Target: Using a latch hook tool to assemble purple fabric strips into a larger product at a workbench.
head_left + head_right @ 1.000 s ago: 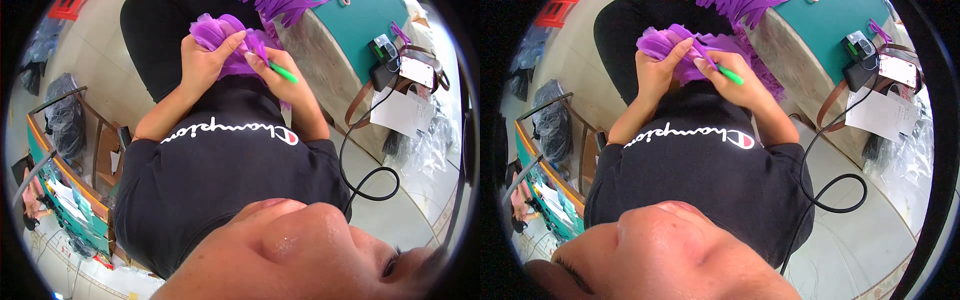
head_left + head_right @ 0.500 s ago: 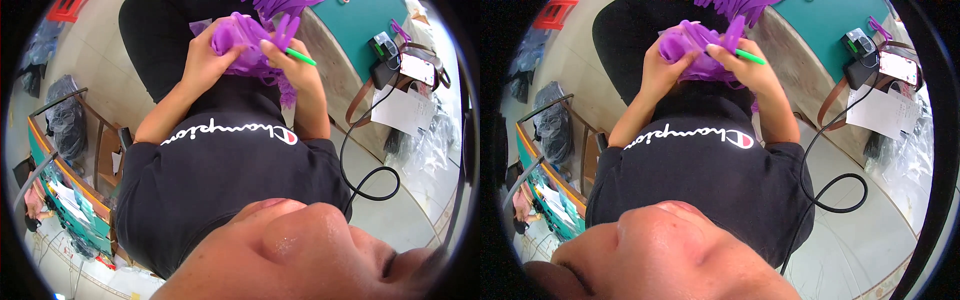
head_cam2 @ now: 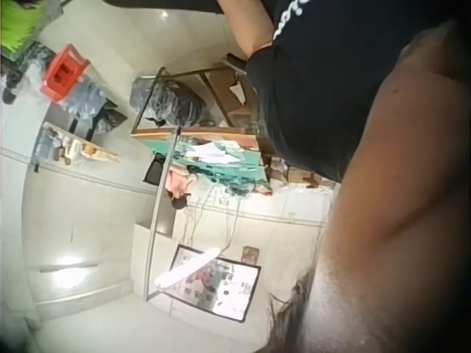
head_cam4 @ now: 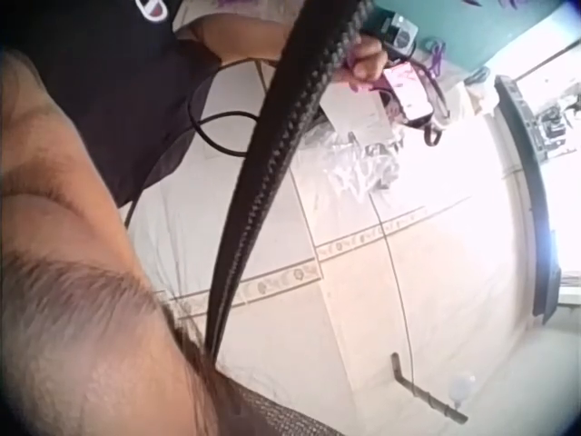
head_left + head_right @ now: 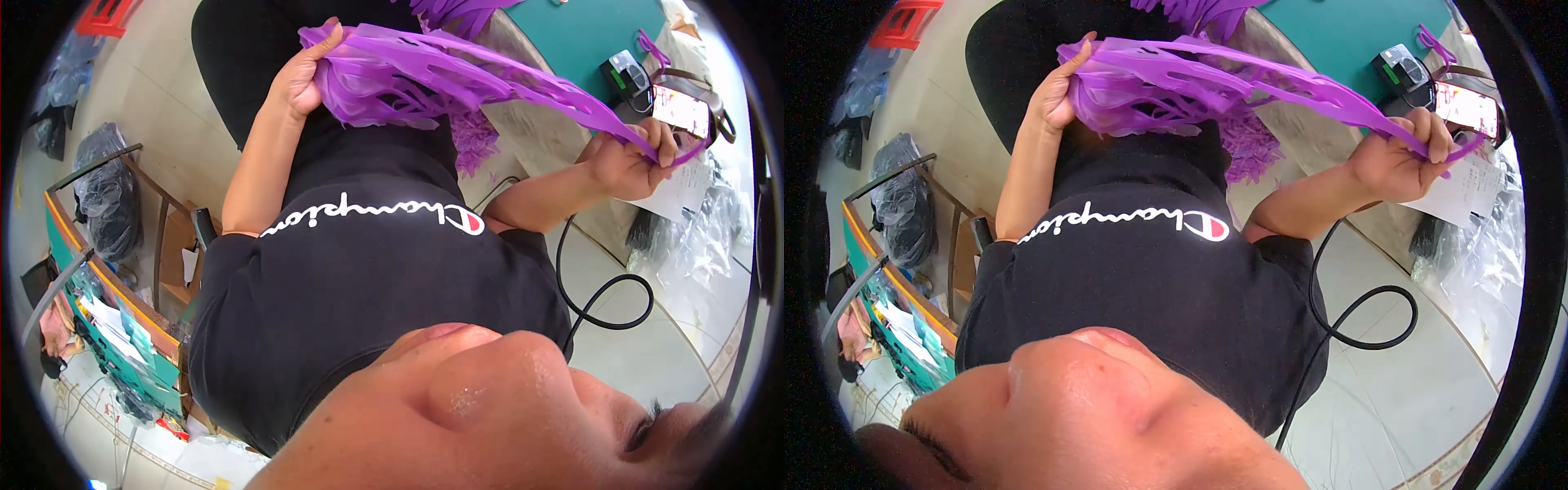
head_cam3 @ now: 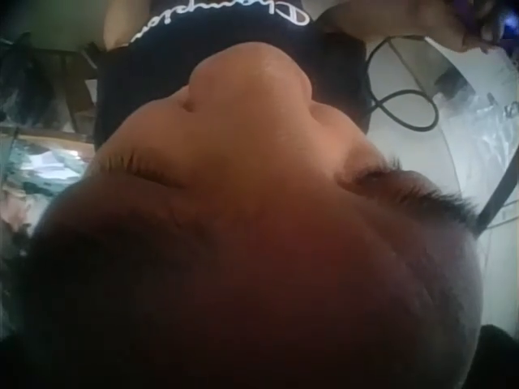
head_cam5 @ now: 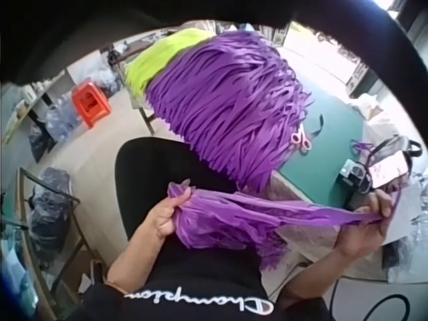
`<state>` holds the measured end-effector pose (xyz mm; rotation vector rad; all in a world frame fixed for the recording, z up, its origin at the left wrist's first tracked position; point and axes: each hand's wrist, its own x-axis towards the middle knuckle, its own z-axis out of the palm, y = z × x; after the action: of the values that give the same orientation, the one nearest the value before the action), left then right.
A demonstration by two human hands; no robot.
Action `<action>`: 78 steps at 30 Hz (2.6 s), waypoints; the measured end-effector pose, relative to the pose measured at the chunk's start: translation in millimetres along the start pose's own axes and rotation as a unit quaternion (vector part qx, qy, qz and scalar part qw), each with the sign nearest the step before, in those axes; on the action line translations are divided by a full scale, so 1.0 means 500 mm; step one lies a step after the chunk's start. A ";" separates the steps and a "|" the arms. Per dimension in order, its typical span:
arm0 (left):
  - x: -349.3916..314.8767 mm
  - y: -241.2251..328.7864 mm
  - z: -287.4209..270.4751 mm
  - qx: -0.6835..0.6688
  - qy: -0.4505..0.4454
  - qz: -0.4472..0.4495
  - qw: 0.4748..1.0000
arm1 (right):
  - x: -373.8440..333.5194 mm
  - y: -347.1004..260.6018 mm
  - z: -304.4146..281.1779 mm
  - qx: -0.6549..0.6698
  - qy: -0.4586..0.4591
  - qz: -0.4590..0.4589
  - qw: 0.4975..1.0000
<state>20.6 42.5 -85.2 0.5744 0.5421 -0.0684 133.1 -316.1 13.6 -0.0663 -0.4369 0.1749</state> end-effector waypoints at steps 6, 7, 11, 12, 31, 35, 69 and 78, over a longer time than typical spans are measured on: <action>-0.053 -0.015 0.072 0.145 -0.103 0.087 0.980 | -0.034 0.157 -0.008 -0.303 0.039 0.153 0.940; -0.059 -0.018 0.083 0.146 -0.105 0.086 0.980 | -0.049 0.191 -0.017 -0.307 0.012 0.189 0.933; -0.079 -0.020 0.099 0.187 -0.140 0.128 0.964 | -0.092 0.289 -0.048 -0.315 -0.092 0.306 0.894; -0.087 -0.024 0.112 0.194 -0.136 0.164 0.958 | -0.094 0.297 -0.050 -0.310 -0.097 0.315 0.892; -0.108 -0.016 0.113 0.245 -0.154 0.071 0.954 | -0.041 0.292 -0.036 -0.674 0.116 0.200 0.702; -0.124 0.010 0.122 0.229 -0.310 -0.150 0.910 | 0.045 0.177 -0.211 -0.315 0.244 0.220 0.890; -0.107 -0.040 0.122 0.400 -0.013 0.361 0.842 | -0.100 0.307 -0.012 -0.624 -0.096 0.425 0.649; -0.091 -0.039 0.122 0.199 -0.113 0.115 0.967 | -0.081 0.308 -0.077 -0.390 0.127 0.416 0.812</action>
<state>5.8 -10.6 -29.1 1.0055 0.2348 -0.0212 89.8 -173.3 -53.5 -1.0999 -0.1578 0.8379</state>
